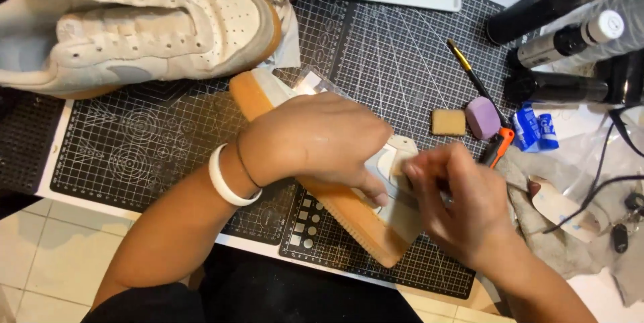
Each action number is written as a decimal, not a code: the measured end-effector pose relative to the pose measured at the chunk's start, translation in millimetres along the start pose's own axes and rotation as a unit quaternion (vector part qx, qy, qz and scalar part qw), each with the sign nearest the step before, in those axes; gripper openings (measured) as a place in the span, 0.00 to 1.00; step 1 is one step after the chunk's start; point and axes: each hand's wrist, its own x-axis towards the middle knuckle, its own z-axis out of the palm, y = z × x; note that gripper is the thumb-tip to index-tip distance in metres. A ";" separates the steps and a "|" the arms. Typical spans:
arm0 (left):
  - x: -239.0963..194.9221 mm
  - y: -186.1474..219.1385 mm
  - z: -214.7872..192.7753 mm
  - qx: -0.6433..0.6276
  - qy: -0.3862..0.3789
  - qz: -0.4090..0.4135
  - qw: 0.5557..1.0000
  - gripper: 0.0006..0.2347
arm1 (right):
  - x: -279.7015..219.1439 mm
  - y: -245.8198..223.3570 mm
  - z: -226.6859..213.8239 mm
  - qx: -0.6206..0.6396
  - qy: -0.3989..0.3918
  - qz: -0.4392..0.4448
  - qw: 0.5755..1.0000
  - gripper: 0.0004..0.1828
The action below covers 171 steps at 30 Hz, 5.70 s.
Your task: The person scrubs the upper and collar of a white sneaker using a small sanding block. They then switch to a purple eraser to clean the toe box and side panels of the shoe.
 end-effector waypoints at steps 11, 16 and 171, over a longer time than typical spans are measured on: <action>-1.1 3.9 -5.8 -0.015 -0.031 -0.018 0.999 0.21 | 4.4 -5.6 -3.3 0.062 0.009 0.002 0.998 0.04; -2.2 5.0 -8.3 -0.022 -0.038 -0.015 0.999 0.22 | 8.5 1.9 5.5 0.048 0.031 -0.018 0.998 0.07; -20.8 11.0 33.2 0.078 0.201 -0.009 0.976 0.25 | 13.2 84.3 -19.0 -0.255 0.050 0.052 0.964 0.15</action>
